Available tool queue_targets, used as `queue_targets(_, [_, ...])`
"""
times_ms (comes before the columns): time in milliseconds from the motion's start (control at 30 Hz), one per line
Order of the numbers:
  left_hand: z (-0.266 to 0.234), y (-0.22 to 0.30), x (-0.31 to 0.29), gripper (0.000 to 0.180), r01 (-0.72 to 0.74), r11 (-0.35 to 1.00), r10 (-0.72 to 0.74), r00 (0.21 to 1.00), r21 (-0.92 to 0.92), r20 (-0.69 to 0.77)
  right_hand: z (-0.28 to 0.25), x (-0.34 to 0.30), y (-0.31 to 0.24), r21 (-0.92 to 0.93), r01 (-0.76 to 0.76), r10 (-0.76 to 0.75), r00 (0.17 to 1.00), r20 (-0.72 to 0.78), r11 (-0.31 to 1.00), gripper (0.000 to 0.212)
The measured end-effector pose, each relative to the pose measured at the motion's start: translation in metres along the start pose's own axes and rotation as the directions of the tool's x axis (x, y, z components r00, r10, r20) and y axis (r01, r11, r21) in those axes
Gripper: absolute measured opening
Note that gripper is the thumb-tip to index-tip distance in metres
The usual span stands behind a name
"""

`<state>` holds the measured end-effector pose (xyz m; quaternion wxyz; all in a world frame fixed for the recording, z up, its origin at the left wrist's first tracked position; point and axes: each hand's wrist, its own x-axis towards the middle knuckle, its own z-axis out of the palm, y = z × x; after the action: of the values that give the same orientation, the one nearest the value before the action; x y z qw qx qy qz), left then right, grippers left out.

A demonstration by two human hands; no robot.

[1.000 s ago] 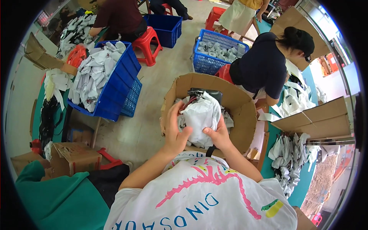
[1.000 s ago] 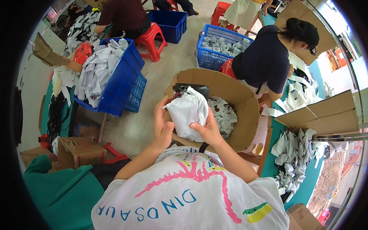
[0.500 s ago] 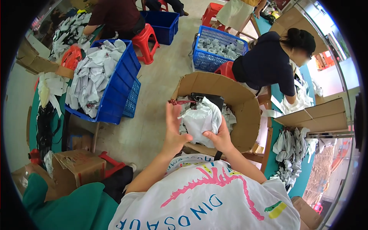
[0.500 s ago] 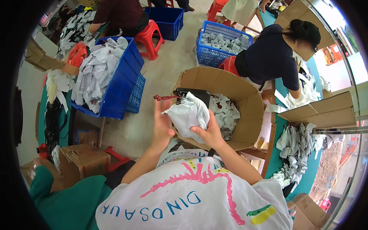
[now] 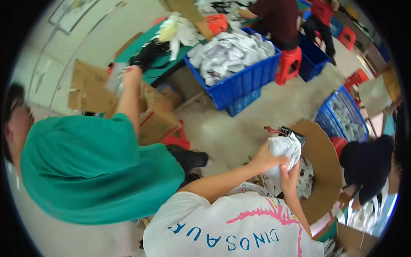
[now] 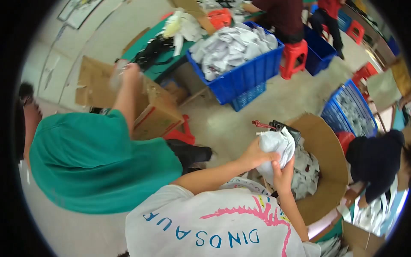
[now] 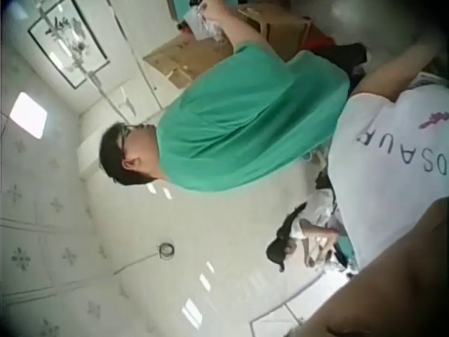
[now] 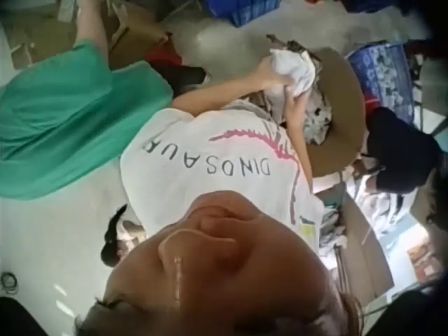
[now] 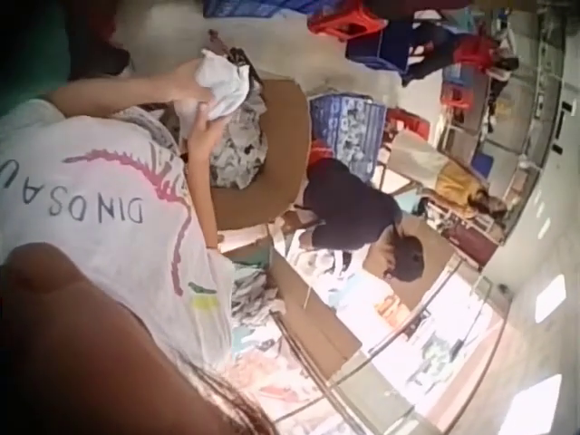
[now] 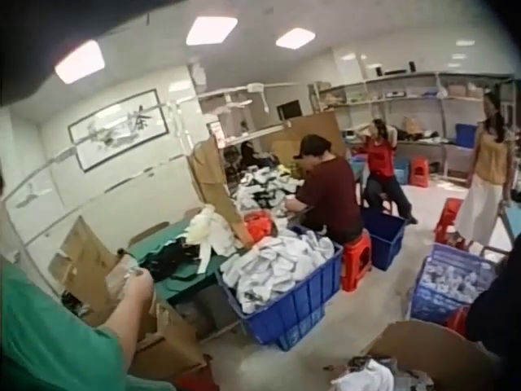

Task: The recorder packages small white items into plastic bags, scans labels using a handheld device, and places them into boxes.

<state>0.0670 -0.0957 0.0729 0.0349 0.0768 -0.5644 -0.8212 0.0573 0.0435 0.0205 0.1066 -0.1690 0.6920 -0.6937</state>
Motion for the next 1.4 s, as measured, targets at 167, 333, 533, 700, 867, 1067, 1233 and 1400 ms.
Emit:
queue_targets(167, [-0.001,0.005,-0.03,0.058,-0.033,0.961,0.028,0.999,0.275,0.024,-0.005,-0.01,-0.001,0.008,0.038,-0.039,0.985,0.168,0.999,0.057])
queue_targets(333, [-0.004,-0.007,-0.046,0.052,0.095,0.991,-0.084,0.99,0.097,-0.111,-0.003,-0.018,-0.003,-0.162,-0.002,0.046,0.963,0.266,0.987,0.064])
queue_targets(533, [0.017,-0.036,-0.03,0.051,0.203,0.963,-0.161,0.961,0.176,-0.226,-0.027,-0.025,-0.008,-0.158,-0.025,0.056,0.979,0.194,0.987,0.069])
queue_targets(700, [0.035,-0.033,-0.014,0.056,0.167,0.974,-0.168,0.986,0.155,-0.011,-0.051,-0.035,-0.017,-0.123,-0.014,0.03,0.991,0.132,0.992,0.06])
queue_targets(867, [0.05,-0.036,-0.017,0.052,0.199,0.978,-0.205,0.968,0.056,0.145,-0.083,-0.056,-0.02,0.233,-0.302,0.286,0.953,0.101,0.924,0.045])
queue_targets(1067, [0.064,-0.036,-0.009,0.046,0.102,0.989,-0.127,0.953,0.105,0.274,-0.084,-0.062,-0.021,0.019,-0.167,0.167,0.986,0.008,0.986,0.046])
queue_targets(1233, [0.054,-0.016,0.027,0.038,-0.056,0.937,-0.037,0.966,0.344,0.256,-0.078,-0.016,-0.025,0.011,-0.128,0.127,0.99,0.064,0.992,0.048])
queue_targets(1400, [0.065,-0.026,0.032,0.044,-0.084,0.926,-0.008,0.971,0.368,0.24,-0.086,-0.007,0.0,0.397,-0.209,0.175,0.977,0.121,0.894,0.069])
